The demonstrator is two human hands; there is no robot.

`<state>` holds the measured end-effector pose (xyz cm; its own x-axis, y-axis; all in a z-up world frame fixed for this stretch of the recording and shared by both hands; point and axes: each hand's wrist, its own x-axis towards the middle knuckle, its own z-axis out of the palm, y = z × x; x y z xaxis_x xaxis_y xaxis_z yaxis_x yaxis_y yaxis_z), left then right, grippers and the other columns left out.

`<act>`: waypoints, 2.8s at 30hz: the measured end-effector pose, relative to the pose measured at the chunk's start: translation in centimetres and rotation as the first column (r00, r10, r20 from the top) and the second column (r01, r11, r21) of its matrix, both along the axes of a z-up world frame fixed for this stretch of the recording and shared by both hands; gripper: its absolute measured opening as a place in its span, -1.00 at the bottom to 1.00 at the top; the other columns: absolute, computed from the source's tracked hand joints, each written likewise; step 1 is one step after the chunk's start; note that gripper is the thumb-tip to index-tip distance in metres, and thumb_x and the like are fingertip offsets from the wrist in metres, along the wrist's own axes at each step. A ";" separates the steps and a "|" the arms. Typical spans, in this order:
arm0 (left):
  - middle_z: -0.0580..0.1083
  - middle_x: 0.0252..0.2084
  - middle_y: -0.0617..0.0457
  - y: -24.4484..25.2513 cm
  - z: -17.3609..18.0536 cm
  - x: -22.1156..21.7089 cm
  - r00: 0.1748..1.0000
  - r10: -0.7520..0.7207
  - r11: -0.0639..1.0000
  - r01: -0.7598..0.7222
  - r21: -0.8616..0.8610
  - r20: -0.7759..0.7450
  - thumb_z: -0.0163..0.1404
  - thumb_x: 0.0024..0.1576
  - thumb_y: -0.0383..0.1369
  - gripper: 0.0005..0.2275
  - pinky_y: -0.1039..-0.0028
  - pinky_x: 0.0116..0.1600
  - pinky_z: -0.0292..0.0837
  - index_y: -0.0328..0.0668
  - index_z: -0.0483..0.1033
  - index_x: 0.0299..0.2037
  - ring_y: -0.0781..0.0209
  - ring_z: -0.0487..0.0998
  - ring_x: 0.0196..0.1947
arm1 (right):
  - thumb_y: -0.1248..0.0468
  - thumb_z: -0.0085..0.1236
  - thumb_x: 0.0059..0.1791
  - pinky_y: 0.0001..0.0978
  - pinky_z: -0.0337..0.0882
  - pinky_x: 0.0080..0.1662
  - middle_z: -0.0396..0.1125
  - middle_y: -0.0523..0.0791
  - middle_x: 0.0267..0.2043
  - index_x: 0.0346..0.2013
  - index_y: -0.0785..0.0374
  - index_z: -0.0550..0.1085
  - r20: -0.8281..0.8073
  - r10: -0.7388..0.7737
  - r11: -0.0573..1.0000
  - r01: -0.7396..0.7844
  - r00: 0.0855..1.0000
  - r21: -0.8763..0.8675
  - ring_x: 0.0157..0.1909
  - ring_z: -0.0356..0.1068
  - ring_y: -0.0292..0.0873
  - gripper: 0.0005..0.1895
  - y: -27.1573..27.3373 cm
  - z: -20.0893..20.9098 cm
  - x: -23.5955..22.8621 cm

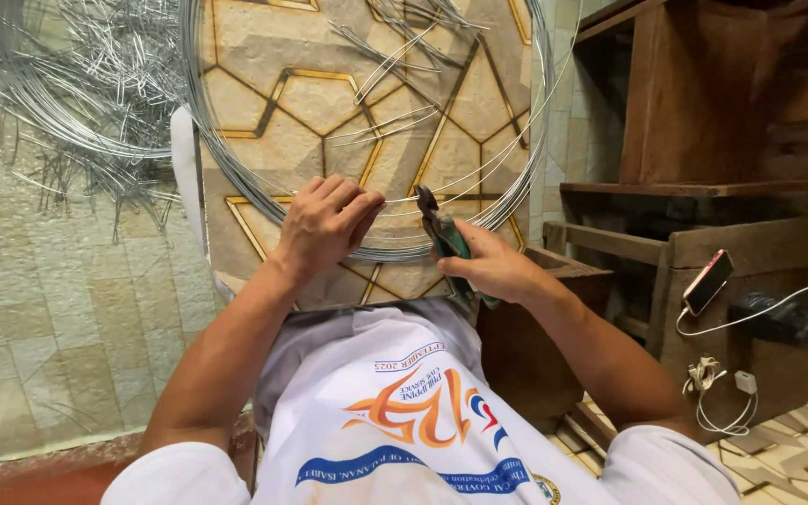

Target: Cutting and bending wire pieces to assemble a circular frame

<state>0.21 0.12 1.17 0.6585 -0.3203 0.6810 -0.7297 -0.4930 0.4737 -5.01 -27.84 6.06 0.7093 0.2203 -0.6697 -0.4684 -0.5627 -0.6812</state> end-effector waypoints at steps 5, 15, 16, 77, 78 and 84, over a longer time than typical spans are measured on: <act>0.40 -0.44 0.08 0.0 -0.1 0.1 1.000 -0.014 1.000 0.014 -0.006 -0.006 0.09 0.21 -0.44 -0.96 0.41 -0.28 0.40 -0.09 0.60 -0.23 0.11 0.48 -0.44 | 0.26 0.33 -0.15 -0.24 0.42 -0.27 0.43 -0.08 -0.34 -0.04 0.18 0.54 0.000 0.044 0.998 -0.044 0.999 -0.051 -0.26 0.36 -0.21 -0.62 1.3 2.2 0.9; 0.40 -0.43 0.07 0.0 -0.2 0.4 1.000 -0.025 0.999 0.025 -0.020 -0.007 0.08 0.21 -0.46 -0.95 0.40 -0.27 0.41 -0.11 0.60 -0.21 0.10 0.47 -0.45 | 0.21 0.32 -0.14 -0.19 0.42 -0.16 0.44 -0.02 -0.28 -0.05 0.18 0.51 -0.013 0.061 0.996 -0.061 0.998 -0.057 -0.20 0.38 -0.16 -0.62 0.9 1.5 0.9; 0.40 -0.43 0.08 0.0 -0.3 0.3 1.000 -0.023 1.000 0.023 -0.017 -0.006 0.09 0.21 -0.45 -0.96 0.40 -0.27 0.41 -0.11 0.61 -0.22 0.11 0.47 -0.45 | 0.19 0.32 -0.14 -0.15 0.42 -0.14 0.44 0.00 -0.27 -0.03 0.17 0.51 -0.016 0.065 0.996 -0.065 0.998 -0.066 -0.18 0.39 -0.14 -0.60 0.8 1.3 0.7; 0.49 0.14 -0.17 -7.2 6.3 4.5 0.551 -0.343 0.766 0.633 0.114 -0.761 -0.06 0.09 -0.50 -0.62 -0.12 0.05 0.53 -0.09 0.50 0.14 -0.39 0.58 0.02 | 0.09 0.53 -0.25 -0.41 0.43 -0.54 0.35 -0.02 -0.72 -0.53 0.27 0.53 -0.074 -0.291 0.956 0.286 0.954 -0.074 -0.64 0.44 -0.15 -0.64 0.7 0.3 -1.9; 0.50 0.12 -0.21 -7.3 5.9 4.7 0.522 -0.372 0.766 0.639 0.064 -0.768 -0.06 0.07 -0.51 -0.64 -0.12 0.06 0.52 -0.16 0.51 0.11 -0.40 0.57 0.03 | 0.08 0.52 -0.26 -0.41 0.42 -0.55 0.33 -0.02 -0.74 -0.55 0.27 0.52 -0.073 -0.284 0.957 0.277 0.956 -0.084 -0.67 0.42 -0.16 -0.63 0.8 0.5 -1.8; 0.51 0.06 -0.27 -6.7 3.0 5.6 0.379 -0.525 0.711 0.688 -0.147 -0.762 -0.05 0.01 -0.53 -0.60 -0.04 0.10 0.50 -0.22 0.53 0.10 -0.37 0.56 0.03 | 0.05 0.51 -0.27 -0.41 0.39 -0.59 0.30 -0.01 -0.81 -0.65 0.25 0.49 -0.084 -0.263 0.962 0.254 0.961 -0.105 -0.74 0.38 -0.16 -0.61 0.9 -0.2 -1.7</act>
